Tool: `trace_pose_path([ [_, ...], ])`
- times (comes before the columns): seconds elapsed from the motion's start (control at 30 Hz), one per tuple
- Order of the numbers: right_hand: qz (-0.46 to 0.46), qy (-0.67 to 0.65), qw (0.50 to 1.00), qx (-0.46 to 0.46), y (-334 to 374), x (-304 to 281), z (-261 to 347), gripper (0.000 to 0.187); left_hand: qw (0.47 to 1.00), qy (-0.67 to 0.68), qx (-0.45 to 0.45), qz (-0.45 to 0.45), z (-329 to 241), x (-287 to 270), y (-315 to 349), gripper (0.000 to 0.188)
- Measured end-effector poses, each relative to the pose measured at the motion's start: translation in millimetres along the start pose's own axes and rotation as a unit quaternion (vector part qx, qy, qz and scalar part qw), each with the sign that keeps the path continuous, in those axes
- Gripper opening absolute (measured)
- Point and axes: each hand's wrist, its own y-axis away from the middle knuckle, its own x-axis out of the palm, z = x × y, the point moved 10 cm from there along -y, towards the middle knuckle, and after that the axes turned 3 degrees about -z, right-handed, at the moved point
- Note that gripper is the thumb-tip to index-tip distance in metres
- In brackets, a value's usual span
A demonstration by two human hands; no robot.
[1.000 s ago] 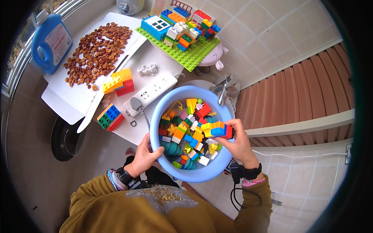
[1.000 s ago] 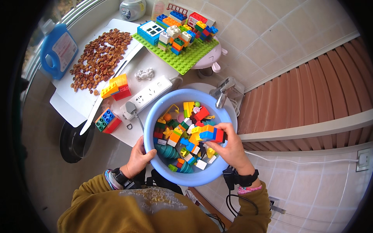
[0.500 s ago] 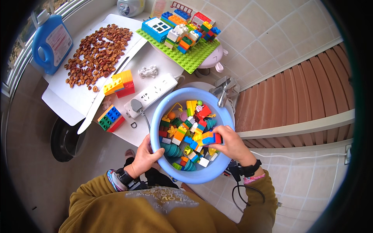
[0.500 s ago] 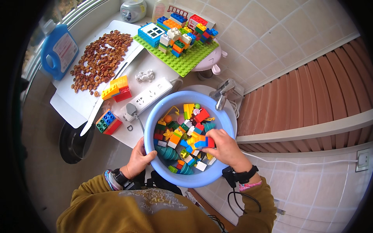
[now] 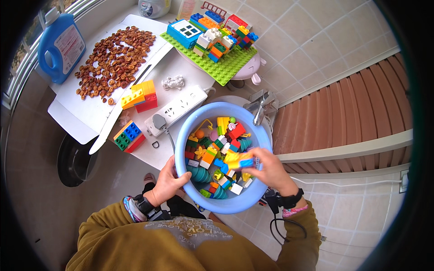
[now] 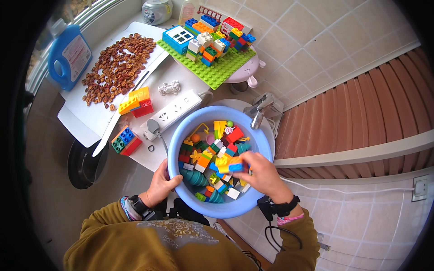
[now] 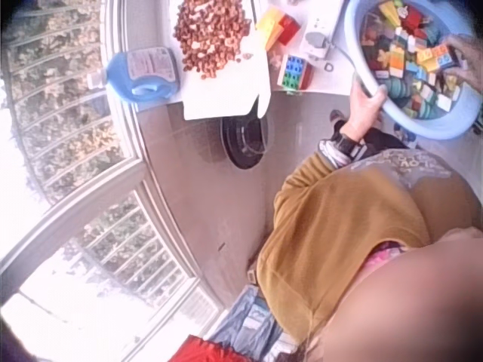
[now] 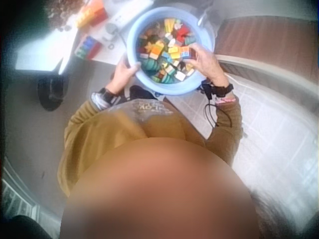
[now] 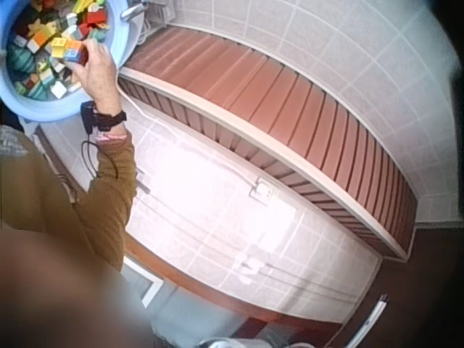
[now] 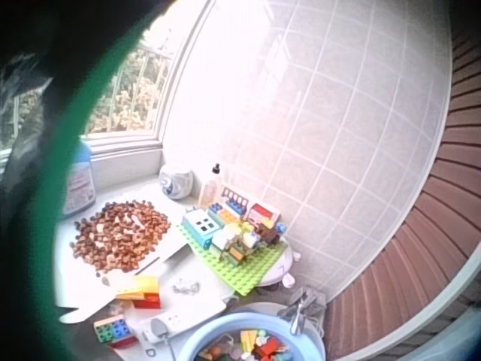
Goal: The person picks individual Lego bricks from a blue basin and places them onto a partially built Lego structure on a countertop. They repeatedly reach into the basin, select pieces, and attach them to the structure. At the end, they pour the remaining bricks from the basin into a sink.
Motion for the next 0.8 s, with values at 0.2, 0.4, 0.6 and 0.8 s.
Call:
trace_pose_path([
  [0.2,-0.032,-0.146,0.984,0.092,9,-5,-19,0.042,0.999,-0.015,-0.04,0.005,8,-2,-1,0.066],
  [0.4,-0.048,-0.058,0.995,0.063,12,-10,-15,0.047,0.999,-0.03,-0.009,-0.012,7,-5,-2,0.068],
  [0.6,-0.118,-0.079,0.984,0.104,10,-35,-12,0.045,1.0,-0.012,-0.004,-0.009,6,-4,-2,0.064],
  [0.8,-0.114,0.035,0.993,0.02,6,-33,17,0.043,1.0,0.003,0.016,-0.007,3,-4,-1,0.064],
])
